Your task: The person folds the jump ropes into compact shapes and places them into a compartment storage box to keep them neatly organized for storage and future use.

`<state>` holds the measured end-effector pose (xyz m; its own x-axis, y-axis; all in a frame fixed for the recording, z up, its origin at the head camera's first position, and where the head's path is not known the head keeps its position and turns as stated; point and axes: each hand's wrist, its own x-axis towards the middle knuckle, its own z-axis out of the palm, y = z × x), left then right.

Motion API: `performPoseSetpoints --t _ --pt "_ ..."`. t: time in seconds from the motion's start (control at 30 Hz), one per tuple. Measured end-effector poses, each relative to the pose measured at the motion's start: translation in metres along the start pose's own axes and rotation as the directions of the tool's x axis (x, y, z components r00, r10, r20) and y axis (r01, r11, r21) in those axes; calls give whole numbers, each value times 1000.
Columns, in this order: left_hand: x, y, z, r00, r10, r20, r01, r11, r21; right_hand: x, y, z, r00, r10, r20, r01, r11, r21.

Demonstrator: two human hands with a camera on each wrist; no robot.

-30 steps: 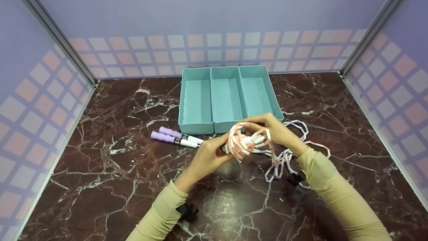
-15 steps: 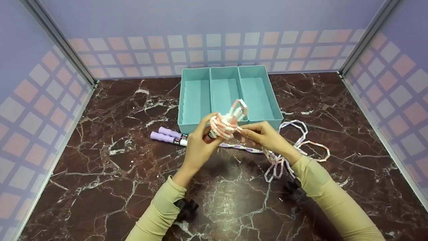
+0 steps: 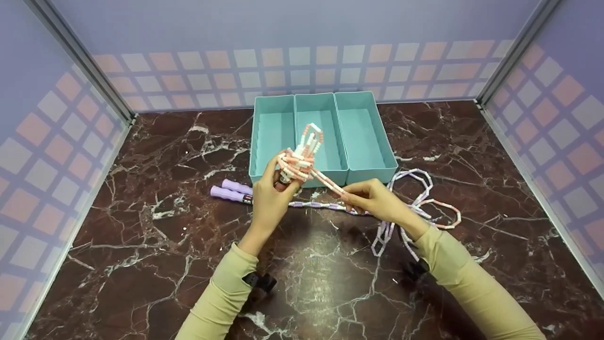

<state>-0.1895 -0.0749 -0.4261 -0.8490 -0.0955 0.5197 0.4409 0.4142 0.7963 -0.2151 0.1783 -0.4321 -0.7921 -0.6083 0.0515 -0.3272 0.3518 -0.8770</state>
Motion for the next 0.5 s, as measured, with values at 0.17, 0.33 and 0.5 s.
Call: performPoseSetpoints --t 0.17,0.33,0.5 --pt "7 -5 -4 999 -8 -50 12 998 69 -4 -6 1 1000 -2 29 4 999 -42" --pt "17 -8 -9 998 -5 -67 14 990 138 -9 -18 -3 1000 -2 7 2 993 -118" --pt "24 -9 -12 997 39 -70 -20 969 246 -9 -29 -18 997 -69 -35 57 964 -258"
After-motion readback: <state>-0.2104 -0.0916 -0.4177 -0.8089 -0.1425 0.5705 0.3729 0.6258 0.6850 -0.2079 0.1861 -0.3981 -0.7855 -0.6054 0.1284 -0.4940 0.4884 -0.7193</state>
